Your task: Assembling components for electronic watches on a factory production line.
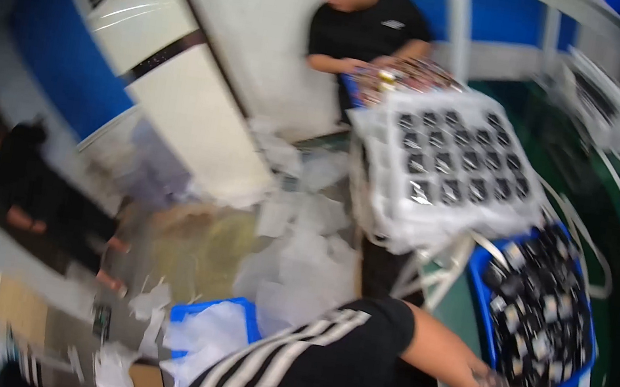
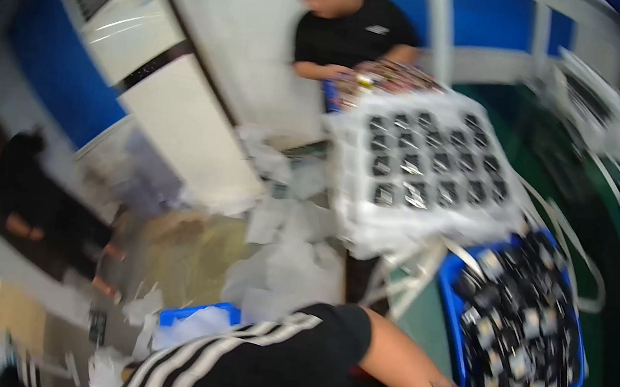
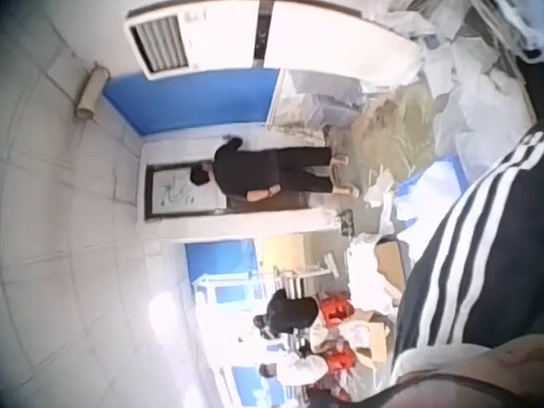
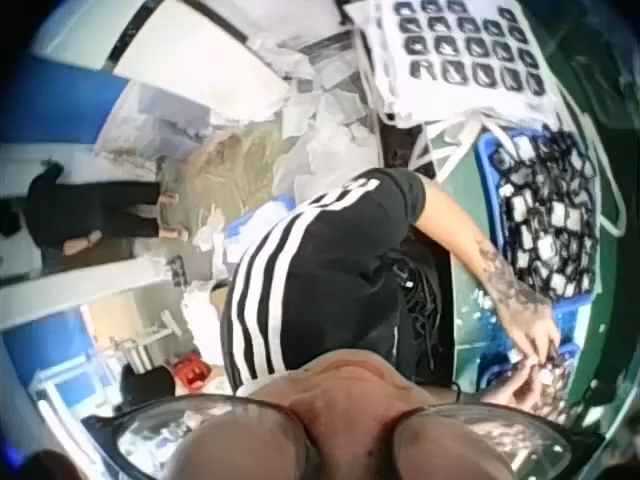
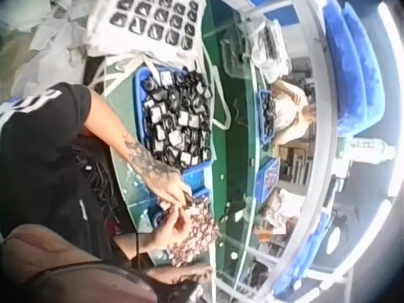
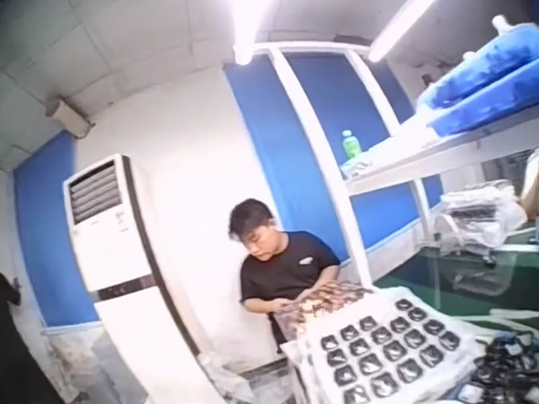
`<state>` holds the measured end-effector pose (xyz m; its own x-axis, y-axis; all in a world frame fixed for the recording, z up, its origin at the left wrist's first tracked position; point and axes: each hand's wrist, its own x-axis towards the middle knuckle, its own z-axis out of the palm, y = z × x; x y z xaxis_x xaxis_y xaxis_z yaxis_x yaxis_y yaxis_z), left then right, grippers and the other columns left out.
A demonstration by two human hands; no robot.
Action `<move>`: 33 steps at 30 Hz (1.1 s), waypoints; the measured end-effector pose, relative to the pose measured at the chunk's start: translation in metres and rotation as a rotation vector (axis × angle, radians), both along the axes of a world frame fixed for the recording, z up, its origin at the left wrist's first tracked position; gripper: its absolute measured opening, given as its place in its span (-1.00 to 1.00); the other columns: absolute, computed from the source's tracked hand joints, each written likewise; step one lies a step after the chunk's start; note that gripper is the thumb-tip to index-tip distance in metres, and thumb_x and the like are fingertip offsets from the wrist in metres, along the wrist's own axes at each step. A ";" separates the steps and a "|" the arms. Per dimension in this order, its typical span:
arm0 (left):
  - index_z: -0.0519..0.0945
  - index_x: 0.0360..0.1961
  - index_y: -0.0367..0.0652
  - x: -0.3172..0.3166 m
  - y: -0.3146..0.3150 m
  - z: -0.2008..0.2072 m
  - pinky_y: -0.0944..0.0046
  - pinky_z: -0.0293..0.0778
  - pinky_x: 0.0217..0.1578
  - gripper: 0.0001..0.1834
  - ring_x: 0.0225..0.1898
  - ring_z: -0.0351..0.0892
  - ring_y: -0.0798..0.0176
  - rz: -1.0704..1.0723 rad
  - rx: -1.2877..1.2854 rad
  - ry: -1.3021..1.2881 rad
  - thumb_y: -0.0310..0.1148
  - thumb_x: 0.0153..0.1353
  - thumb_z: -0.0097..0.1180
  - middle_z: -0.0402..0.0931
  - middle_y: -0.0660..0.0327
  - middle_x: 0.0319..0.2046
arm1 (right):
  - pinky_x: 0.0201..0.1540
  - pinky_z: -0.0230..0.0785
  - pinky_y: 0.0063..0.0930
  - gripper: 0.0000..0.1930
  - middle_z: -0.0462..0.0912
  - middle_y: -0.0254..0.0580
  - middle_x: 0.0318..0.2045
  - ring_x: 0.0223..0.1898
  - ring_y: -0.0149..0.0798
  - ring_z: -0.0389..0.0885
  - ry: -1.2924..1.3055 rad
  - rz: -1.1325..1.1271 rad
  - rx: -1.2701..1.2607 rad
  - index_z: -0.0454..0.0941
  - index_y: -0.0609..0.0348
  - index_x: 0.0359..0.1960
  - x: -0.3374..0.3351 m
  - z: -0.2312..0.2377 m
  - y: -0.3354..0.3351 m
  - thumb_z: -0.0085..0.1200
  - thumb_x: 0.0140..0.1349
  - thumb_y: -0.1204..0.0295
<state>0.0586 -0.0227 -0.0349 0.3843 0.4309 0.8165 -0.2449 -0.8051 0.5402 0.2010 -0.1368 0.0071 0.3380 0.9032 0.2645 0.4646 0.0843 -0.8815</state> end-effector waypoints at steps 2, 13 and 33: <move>0.69 -0.29 -0.10 -0.031 -0.002 0.029 0.12 0.56 -0.21 -0.83 -0.23 0.62 -0.02 -0.237 -0.086 0.127 -0.37 0.06 0.22 0.54 0.03 -0.16 | -0.09 0.36 -0.56 -0.87 0.57 -0.19 -0.28 -0.21 -0.38 0.50 -0.087 0.073 -0.029 0.51 0.30 -0.23 0.031 -0.007 -0.013 0.12 0.25 0.51; 0.65 -0.31 -0.34 -0.052 0.003 0.041 0.48 0.49 -0.40 -0.89 -0.37 0.57 0.45 -0.436 -0.724 0.376 -0.60 0.10 0.28 0.57 0.19 -0.37 | -0.32 0.41 -0.68 -0.91 0.49 -0.35 -0.36 -0.34 -0.55 0.47 0.787 0.341 -0.160 0.45 0.23 -0.34 -0.015 0.019 0.012 0.12 0.25 0.54; 0.39 0.18 -0.44 -0.042 -0.010 0.016 0.30 0.48 0.11 -0.55 0.08 0.51 0.27 -0.508 -1.019 0.119 -0.66 0.24 0.06 0.43 0.06 0.08 | -0.25 0.46 -0.68 -0.72 0.57 -0.21 -0.31 -0.30 -0.49 0.57 0.371 -0.041 0.220 0.39 0.32 -0.15 -0.045 -0.009 0.018 0.19 0.14 0.71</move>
<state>0.0168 -0.0329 -0.0193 0.7545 0.6446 0.1231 -0.3204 0.1981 0.9264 0.1555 -0.1191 -0.0020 0.4810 0.8226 0.3031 0.1263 0.2771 -0.9525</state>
